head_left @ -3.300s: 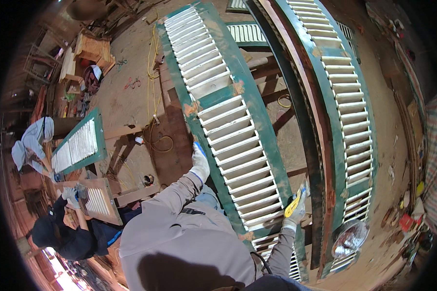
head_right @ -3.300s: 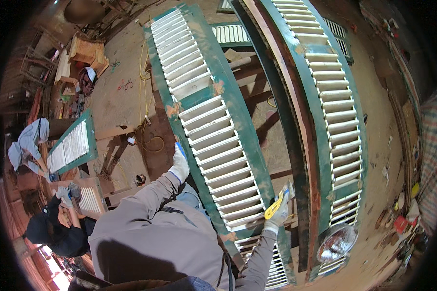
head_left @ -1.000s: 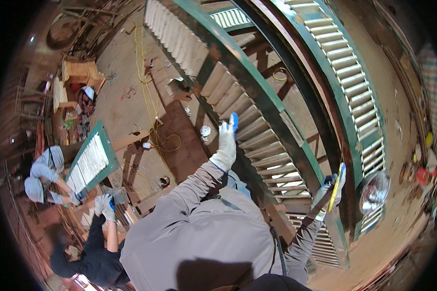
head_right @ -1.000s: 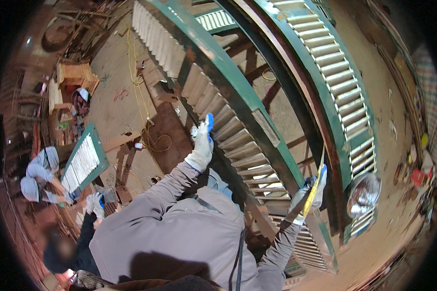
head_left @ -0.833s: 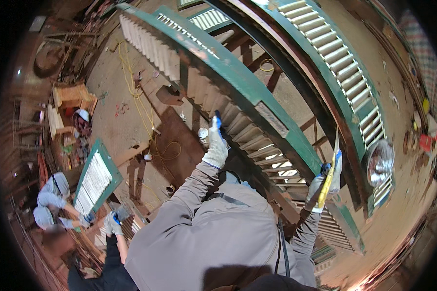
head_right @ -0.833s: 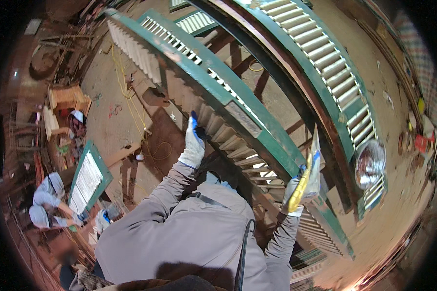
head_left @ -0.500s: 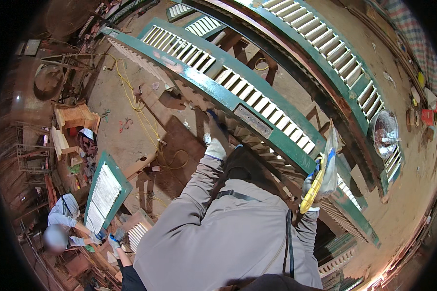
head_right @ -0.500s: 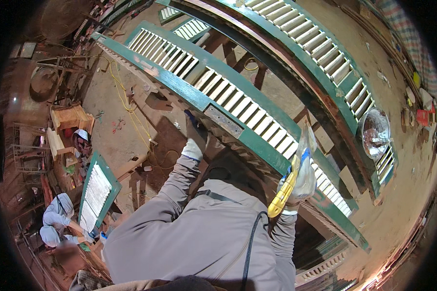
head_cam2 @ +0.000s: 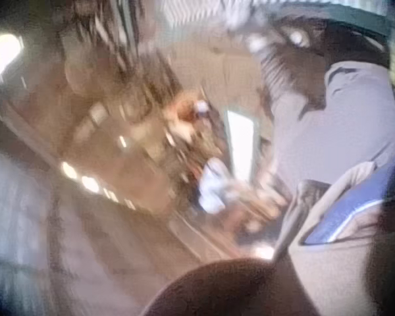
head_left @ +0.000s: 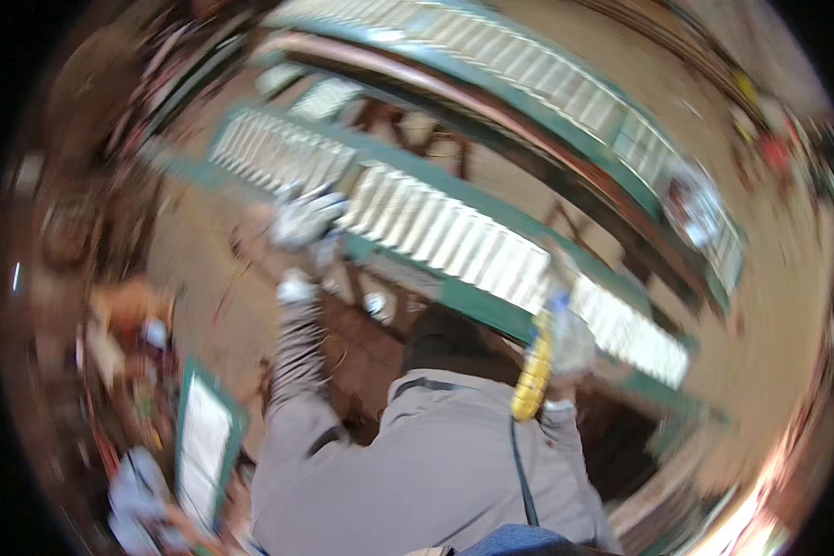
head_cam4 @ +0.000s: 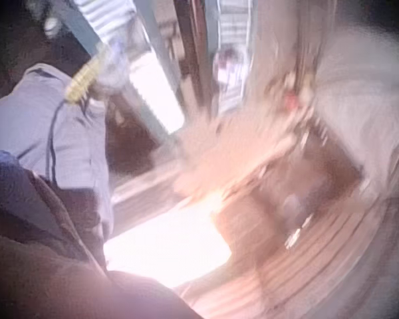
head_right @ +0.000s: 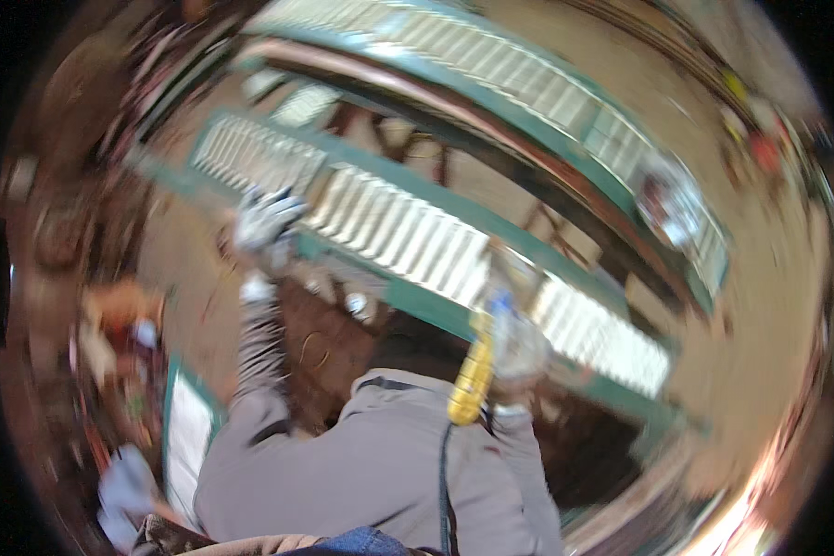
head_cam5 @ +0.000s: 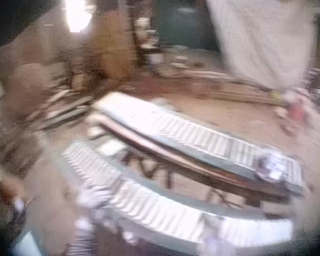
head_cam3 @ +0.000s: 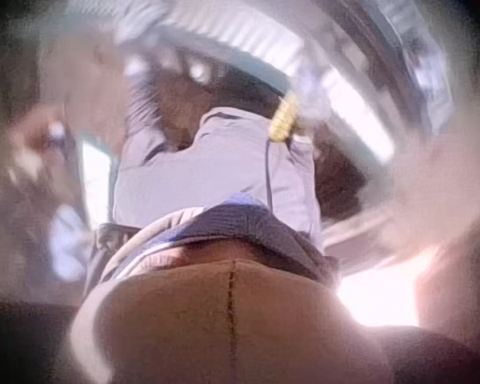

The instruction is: The person applies a reddish-brown finish to wooden louvered shutters using a yellow-handled brush. They repeatedly dip the brush into a small metal bowl and paint the slats and frame of multiple shutters arranged on a workbench.

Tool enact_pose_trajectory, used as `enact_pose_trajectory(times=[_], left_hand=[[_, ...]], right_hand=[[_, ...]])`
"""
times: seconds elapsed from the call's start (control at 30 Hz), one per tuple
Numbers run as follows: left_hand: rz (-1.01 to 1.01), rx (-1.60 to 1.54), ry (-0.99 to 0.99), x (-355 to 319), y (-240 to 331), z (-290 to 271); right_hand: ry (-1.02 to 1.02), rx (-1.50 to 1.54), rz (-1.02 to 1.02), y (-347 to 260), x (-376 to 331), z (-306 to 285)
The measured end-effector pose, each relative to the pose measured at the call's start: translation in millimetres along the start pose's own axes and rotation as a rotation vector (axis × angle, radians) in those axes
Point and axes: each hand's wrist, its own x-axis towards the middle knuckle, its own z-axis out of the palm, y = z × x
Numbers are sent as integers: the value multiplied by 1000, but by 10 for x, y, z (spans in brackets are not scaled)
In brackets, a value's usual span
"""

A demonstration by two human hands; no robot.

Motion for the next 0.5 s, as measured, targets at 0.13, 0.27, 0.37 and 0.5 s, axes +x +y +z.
enact_pose_trajectory(times=[0.13, 0.27, 0.37, 0.5], left_hand=[[24, -149, -352, 199, -193, -178], [112, -170, -256, 40, -520, -136], [98, -151, -231, -97, -609, -117], [57, -190, -171, -64, -596, -81]], right_hand=[[-62, -86, -31, -48, 303, -218], [-49, -159, 106, 118, 133, -524], [-27, -177, 192, 154, -3, -625], [-83, -234, 173, 125, -28, -576]])
